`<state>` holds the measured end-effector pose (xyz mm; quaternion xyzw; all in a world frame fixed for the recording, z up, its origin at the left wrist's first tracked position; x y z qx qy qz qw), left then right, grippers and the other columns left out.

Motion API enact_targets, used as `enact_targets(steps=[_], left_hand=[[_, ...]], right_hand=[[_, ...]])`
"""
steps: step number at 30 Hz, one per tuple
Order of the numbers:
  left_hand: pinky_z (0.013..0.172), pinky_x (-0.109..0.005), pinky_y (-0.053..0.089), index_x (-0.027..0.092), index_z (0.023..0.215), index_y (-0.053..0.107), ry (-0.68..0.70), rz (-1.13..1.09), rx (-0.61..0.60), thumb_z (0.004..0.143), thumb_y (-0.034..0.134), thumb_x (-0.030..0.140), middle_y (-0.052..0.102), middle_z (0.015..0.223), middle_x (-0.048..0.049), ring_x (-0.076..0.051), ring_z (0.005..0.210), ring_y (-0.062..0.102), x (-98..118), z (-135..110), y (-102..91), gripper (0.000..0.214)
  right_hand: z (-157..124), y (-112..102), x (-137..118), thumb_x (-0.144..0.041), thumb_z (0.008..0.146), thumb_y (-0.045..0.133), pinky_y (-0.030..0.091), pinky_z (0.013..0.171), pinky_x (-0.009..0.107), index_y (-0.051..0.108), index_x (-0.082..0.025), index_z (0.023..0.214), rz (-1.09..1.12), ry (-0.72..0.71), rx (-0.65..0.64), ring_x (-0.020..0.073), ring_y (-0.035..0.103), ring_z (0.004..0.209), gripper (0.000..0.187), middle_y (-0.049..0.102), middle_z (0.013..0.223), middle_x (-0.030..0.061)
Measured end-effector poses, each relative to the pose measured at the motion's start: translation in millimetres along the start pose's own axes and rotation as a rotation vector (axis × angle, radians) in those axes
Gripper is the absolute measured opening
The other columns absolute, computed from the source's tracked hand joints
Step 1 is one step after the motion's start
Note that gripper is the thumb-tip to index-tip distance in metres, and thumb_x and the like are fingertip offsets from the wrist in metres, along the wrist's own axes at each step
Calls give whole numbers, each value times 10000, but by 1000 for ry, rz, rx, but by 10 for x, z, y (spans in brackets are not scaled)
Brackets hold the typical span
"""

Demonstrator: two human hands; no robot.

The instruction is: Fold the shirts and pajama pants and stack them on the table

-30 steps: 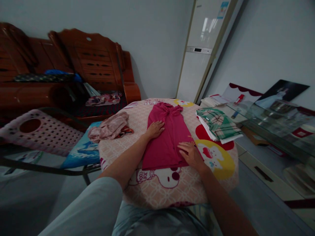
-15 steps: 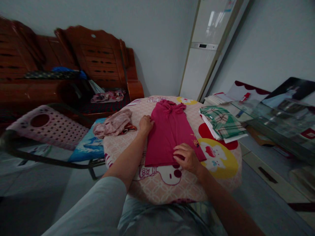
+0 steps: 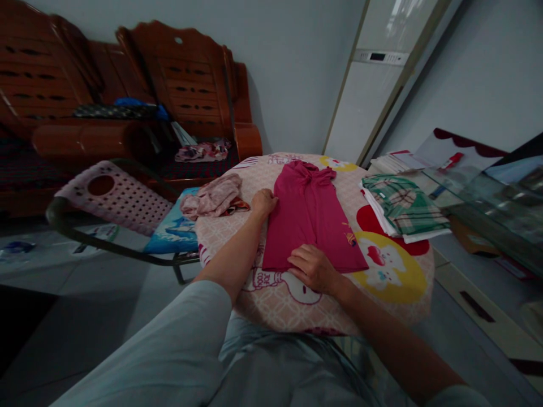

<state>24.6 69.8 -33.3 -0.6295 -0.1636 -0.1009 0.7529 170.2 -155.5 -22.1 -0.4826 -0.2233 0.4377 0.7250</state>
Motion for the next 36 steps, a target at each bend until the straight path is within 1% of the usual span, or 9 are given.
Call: enact_targets(steps=[4, 10, 15, 17, 20, 24, 26, 30, 36], left_hand=[[894, -332, 507, 155, 1029, 736, -17, -62, 30, 859, 595, 347, 724, 1068, -144, -273, 1045, 657, -46, 26, 16, 293], [865, -335, 515, 160, 1000, 746, -39, -111, 25, 847, 610, 351, 732, 1033, -141, -266, 997, 667, -59, 20, 19, 280], [861, -330, 515, 157, 994, 752, -39, -124, 22, 843, 612, 340, 736, 1015, -140, -256, 984, 672, -51, 15, -2, 275], [863, -326, 514, 159, 988, 755, -33, -119, 24, 841, 611, 338, 740, 1012, -136, -253, 983, 673, -49, 18, -3, 273], [857, -319, 516, 157, 980, 757, -29, -117, 27, 839, 607, 328, 743, 1004, -133, -249, 976, 675, -53, 22, 3, 268], [862, -324, 515, 154, 986, 757, -27, -124, 42, 840, 606, 328, 740, 1019, -139, -255, 984, 672, -63, 31, 13, 273], [863, -323, 513, 159, 986, 757, -32, -124, 42, 839, 608, 335, 740, 1025, -137, -254, 987, 671, -72, 35, 21, 274], [843, -308, 511, 163, 977, 757, -37, -142, 34, 835, 617, 339, 742, 1017, -132, -245, 969, 673, -76, 40, 18, 266], [785, -254, 494, 150, 958, 751, -71, -206, 63, 862, 573, 329, 750, 968, -100, -189, 888, 669, -111, 67, -47, 270]], right_hand=[[60, 76, -24, -211, 969, 504, 396, 763, 331, 651, -157, 879, -9, -9, -28, 199, 495, 807, 181, 611, 836, 73], [125, 83, 124, -198, 958, 508, 381, 709, 307, 651, -183, 735, 136, 93, 25, 172, 502, 749, 265, 608, 771, 46], [169, 105, 260, -199, 938, 550, 404, 722, 289, 655, -184, 752, 304, 147, 24, 159, 550, 768, 214, 637, 785, 35], [175, 119, 277, -194, 942, 545, 406, 721, 283, 647, -181, 763, 322, 153, 15, 157, 554, 770, 206, 637, 789, 34], [164, 112, 199, -188, 952, 515, 392, 725, 294, 639, -174, 780, 199, 112, -8, 167, 526, 770, 213, 615, 790, 42], [127, 119, -18, -133, 941, 479, 373, 735, 326, 631, -158, 838, -21, -13, -107, 197, 475, 790, 186, 583, 822, 68], [124, 121, -74, -123, 943, 475, 368, 730, 334, 629, -156, 885, -83, -37, -128, 206, 465, 802, 167, 580, 852, 75], [166, 153, -115, -140, 947, 506, 351, 694, 330, 621, -171, 851, -157, -51, -101, 203, 455, 791, 153, 573, 851, 63], [230, 191, -154, -157, 959, 497, 349, 678, 319, 629, -185, 827, -133, -46, -37, 196, 455, 787, 189, 566, 815, 51]])
Point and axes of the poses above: each hand's wrist, its own z-axis towards the middle knuckle, its own y-axis out of the palm, x = y × z, the point moved 8 cm from there along z, towards the middle knuckle
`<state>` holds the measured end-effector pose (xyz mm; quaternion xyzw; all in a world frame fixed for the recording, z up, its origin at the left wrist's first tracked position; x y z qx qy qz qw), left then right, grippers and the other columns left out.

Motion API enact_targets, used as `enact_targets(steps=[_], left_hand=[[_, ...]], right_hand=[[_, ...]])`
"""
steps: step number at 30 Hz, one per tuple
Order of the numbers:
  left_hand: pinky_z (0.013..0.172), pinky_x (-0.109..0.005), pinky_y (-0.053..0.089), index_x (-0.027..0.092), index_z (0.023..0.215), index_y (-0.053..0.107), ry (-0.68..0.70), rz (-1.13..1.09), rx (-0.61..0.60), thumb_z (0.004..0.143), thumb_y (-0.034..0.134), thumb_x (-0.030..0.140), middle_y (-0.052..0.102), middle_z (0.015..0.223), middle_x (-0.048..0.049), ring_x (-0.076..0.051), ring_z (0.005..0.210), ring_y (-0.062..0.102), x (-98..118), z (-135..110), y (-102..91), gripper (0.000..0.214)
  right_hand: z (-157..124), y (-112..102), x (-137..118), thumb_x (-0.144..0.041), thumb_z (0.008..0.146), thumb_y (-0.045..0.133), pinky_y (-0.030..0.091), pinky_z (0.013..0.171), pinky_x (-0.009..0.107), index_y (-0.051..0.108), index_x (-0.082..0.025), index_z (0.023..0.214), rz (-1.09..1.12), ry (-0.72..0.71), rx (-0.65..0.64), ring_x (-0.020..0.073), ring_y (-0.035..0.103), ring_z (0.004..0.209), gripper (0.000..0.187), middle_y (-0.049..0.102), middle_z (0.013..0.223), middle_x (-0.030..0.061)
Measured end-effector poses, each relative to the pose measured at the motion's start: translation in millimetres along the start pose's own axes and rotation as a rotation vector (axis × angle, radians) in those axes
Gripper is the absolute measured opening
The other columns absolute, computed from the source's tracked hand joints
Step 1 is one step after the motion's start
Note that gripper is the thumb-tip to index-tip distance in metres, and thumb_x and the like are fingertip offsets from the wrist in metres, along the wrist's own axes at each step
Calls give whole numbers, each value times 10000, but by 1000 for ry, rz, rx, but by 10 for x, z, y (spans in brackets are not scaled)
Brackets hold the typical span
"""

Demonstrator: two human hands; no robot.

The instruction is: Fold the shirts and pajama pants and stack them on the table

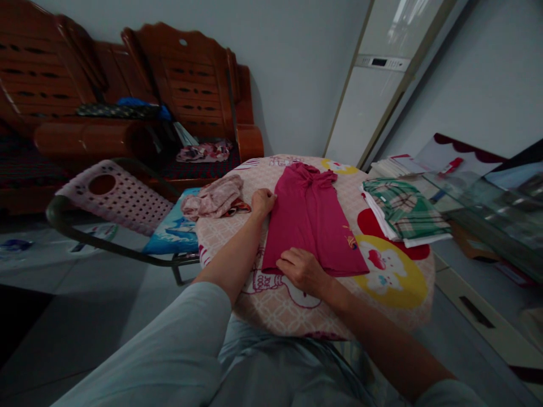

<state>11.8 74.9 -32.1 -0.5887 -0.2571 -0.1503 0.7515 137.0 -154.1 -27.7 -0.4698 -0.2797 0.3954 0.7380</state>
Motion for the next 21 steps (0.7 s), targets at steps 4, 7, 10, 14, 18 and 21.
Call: enact_targets(steps=[4, 7, 10, 14, 18, 21], left_hand=[[760, -265, 493, 137, 923, 744, -8, -26, -3, 855, 583, 332, 745, 923, -96, -195, 860, 667, -26, 7, -5, 262], [820, -292, 503, 152, 969, 726, 57, 1, 37, 850, 579, 284, 731, 983, -103, -213, 924, 660, 51, -9, -38, 231], [954, -331, 479, 159, 1157, 664, 274, 11, 127, 874, 517, 213, 678, 1169, -121, -218, 1087, 614, 301, -62, -82, 324], [1115, -397, 373, 190, 1351, 554, 608, 69, -84, 919, 471, 247, 563, 1398, -114, -228, 1321, 481, 621, -230, 220, 443], [1164, -493, 280, 217, 1423, 493, 615, 204, -258, 942, 475, 349, 441, 1516, -120, -297, 1423, 364, 582, -328, 500, 499], [1187, -463, 238, 178, 1465, 441, 587, 246, -285, 970, 433, 375, 383, 1549, -141, -297, 1447, 324, 527, -335, 537, 533]], right_hand=[[30, 33, -13, -155, 959, 498, 346, 657, 315, 631, -185, 822, -30, 14, -19, 192, 456, 779, 193, 570, 807, 48], [36, 51, -17, -181, 960, 510, 358, 667, 316, 631, -187, 812, -32, 20, -35, 193, 458, 785, 191, 570, 811, 50], [22, 21, -3, -294, 968, 526, 390, 728, 331, 650, -191, 889, 18, 42, -3, 205, 476, 850, 180, 607, 919, 75], [-9, 31, -7, -356, 939, 580, 425, 799, 357, 656, -195, 1030, 88, 45, -8, 219, 508, 925, 201, 640, 1041, 96], [-75, -41, 64, -320, 943, 575, 468, 830, 364, 674, -191, 1048, 163, 69, 47, 212, 569, 921, 193, 682, 1020, 99], [-232, -277, 320, -250, 961, 524, 501, 827, 354, 695, -187, 1040, 225, 196, 233, 202, 618, 890, 199, 715, 990, 92]])
Point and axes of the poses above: each hand's wrist, its own z-axis towards the middle knuckle, its own y-axis out of the palm, x = y × z, the point moved 8 cm from there along z, towards the middle knuckle
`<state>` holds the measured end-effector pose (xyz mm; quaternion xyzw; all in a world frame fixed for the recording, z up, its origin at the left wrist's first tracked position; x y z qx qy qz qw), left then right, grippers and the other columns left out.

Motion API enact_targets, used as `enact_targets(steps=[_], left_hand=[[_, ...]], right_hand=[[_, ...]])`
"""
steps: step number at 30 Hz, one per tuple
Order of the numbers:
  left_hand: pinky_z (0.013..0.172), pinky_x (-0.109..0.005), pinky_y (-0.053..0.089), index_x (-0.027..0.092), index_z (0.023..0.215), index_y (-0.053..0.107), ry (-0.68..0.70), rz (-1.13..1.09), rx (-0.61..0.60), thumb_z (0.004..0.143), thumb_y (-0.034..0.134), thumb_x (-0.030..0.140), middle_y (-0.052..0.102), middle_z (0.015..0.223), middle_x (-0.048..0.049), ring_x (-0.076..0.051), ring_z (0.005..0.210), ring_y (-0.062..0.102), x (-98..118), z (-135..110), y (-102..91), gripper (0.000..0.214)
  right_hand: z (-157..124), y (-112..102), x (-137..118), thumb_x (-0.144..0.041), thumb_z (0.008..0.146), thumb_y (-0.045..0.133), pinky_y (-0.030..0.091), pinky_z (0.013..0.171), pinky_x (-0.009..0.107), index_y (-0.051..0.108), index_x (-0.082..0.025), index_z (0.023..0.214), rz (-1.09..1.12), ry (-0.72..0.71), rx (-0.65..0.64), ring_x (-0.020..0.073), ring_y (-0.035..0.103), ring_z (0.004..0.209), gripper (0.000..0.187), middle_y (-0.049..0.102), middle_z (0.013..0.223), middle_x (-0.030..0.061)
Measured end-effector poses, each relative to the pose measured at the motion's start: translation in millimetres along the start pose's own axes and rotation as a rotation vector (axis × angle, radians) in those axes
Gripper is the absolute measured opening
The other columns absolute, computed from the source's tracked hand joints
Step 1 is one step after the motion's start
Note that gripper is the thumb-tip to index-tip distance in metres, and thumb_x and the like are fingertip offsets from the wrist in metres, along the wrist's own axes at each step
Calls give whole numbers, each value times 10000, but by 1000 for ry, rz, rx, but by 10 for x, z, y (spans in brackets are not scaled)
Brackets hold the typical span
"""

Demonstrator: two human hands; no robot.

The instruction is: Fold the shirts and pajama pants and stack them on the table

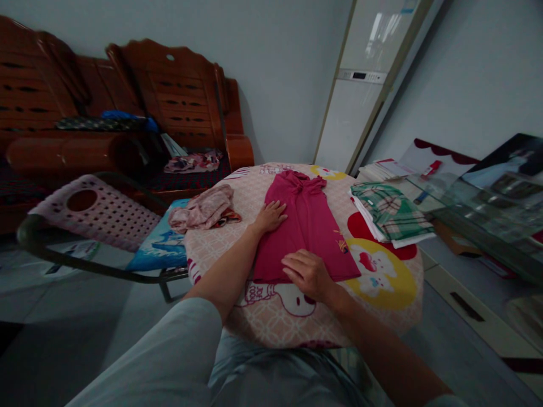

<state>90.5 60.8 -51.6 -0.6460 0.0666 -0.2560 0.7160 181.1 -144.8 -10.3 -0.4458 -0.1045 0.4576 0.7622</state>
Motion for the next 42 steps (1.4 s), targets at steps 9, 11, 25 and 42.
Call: enact_targets(steps=[9, 11, 25, 42], left_hand=[[1078, -350, 402, 184, 1292, 604, 106, 37, 33, 872, 564, 211, 594, 1366, -116, -252, 1292, 523, 348, -73, -260, 424], [963, -325, 465, 178, 1131, 691, 148, 76, -49, 890, 547, 242, 700, 1161, -121, -253, 1128, 628, 557, -190, -308, 287], [626, -298, 478, 117, 1063, 643, 533, 340, -239, 893, 558, 196, 670, 971, -127, -237, 815, 669, 1547, -1560, -226, 206], [974, -231, 455, 181, 1231, 661, 240, -143, -98, 861, 578, 189, 678, 1261, -70, -183, 1140, 631, 1063, 182, -276, 379]], right_hand=[[-574, -576, 730, -138, 857, 548, 538, 871, 410, 744, -213, 981, -49, 312, 32, 221, 681, 923, 244, 745, 990, 86], [-692, -555, 729, -177, 839, 612, 506, 950, 464, 743, -209, 1022, -80, 289, -101, 249, 664, 1018, 227, 728, 1104, 102], [-683, -332, 470, -22, 844, 476, 500, 861, 393, 667, -155, 1217, -486, 209, -398, 247, 598, 989, 440, 663, 1196, 143], [-592, -366, 423, -184, 927, 553, 456, 777, 339, 705, -177, 941, -369, 190, -199, 213, 570, 868, 152, 668, 924, 90]])
Point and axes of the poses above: each hand's wrist, its own z-axis towards the middle knuckle, its own y-axis out of the palm, x = y × z, the point moved 8 cm from there along z, towards the middle knuckle
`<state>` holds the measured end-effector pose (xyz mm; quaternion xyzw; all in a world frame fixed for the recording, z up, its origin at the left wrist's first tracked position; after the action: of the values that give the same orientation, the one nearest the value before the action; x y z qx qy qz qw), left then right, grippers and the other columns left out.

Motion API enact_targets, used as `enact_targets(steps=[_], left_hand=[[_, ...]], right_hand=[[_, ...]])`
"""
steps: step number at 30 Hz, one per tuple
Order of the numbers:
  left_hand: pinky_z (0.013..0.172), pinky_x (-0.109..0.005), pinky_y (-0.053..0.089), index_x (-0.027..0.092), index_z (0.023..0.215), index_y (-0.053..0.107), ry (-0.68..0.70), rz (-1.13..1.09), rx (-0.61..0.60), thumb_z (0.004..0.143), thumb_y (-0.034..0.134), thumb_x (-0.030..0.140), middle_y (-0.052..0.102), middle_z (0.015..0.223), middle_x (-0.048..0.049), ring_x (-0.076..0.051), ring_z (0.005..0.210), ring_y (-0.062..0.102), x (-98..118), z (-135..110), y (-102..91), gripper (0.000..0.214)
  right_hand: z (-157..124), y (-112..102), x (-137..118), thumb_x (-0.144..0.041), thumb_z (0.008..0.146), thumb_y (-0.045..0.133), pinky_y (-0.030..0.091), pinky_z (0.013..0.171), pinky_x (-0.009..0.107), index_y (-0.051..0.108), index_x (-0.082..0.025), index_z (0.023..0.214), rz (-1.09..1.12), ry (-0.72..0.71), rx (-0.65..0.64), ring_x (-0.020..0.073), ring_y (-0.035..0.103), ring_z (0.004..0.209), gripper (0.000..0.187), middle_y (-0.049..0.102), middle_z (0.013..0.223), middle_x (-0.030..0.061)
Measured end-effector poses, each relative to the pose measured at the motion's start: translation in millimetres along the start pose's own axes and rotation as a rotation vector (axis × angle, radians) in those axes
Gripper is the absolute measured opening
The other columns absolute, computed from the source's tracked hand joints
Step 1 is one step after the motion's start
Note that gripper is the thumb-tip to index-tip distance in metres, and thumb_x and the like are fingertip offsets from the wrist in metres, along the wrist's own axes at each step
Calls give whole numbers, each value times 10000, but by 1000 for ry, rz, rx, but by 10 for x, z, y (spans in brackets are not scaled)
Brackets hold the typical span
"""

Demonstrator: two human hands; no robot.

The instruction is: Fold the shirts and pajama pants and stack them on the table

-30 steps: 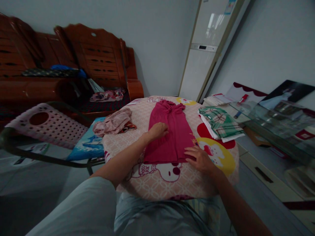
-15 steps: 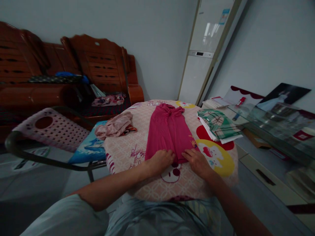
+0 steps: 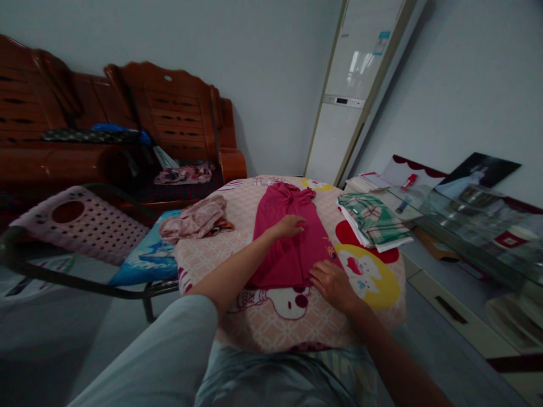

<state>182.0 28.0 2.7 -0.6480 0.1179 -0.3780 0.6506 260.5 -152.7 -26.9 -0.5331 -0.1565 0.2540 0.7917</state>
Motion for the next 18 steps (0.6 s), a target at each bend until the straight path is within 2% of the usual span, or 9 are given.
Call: enact_targets(steps=[3, 6, 10, 13, 18], left_hand=[[968, -234, 476, 186, 1193, 694, -152, -46, 6, 844, 545, 120, 694, 1233, -61, -182, 1116, 645, -161, 253, 117, 385], [983, -255, 479, 180, 1169, 717, -199, -86, 15, 837, 522, 86, 698, 1224, -74, -197, 1114, 645, -211, 348, 180, 396], [955, -254, 493, 164, 1131, 739, -277, -255, 58, 826, 564, 72, 722, 1163, -91, -196, 1051, 667, -315, 332, 250, 363], [836, -233, 540, 149, 1105, 743, -345, -467, 65, 824, 600, 77, 749, 1055, -88, -164, 898, 694, -394, 272, 358, 324], [670, -200, 556, 122, 1074, 735, -473, -773, 75, 790, 615, 13, 748, 849, -50, -91, 638, 658, -473, 166, 502, 327]], right_hand=[[-11, 20, -14, -135, 932, 504, 435, 741, 335, 697, -164, 917, -36, -28, 22, 208, 540, 818, 195, 646, 878, 90], [-33, -10, -24, -160, 932, 509, 432, 763, 343, 690, -153, 959, 5, -55, 57, 217, 529, 848, 183, 646, 915, 99], [-30, -27, -37, -153, 930, 498, 432, 753, 350, 682, -151, 927, 21, -69, 82, 225, 525, 843, 184, 647, 901, 104], [-8, -43, -26, -128, 937, 453, 441, 748, 348, 665, -162, 869, 53, -49, 116, 220, 531, 826, 225, 646, 874, 101], [-32, -154, 15, -115, 921, 448, 481, 803, 348, 640, -169, 926, 218, -32, 253, 213, 579, 900, 200, 660, 944, 105]])
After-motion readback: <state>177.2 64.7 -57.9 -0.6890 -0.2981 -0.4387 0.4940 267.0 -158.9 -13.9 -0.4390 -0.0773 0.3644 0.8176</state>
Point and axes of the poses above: each hand's wrist, its own z-axis towards the middle knuckle, its own y-axis out of the palm, x = y × z, the point moved 8 cm from there along z, towards the middle knuckle
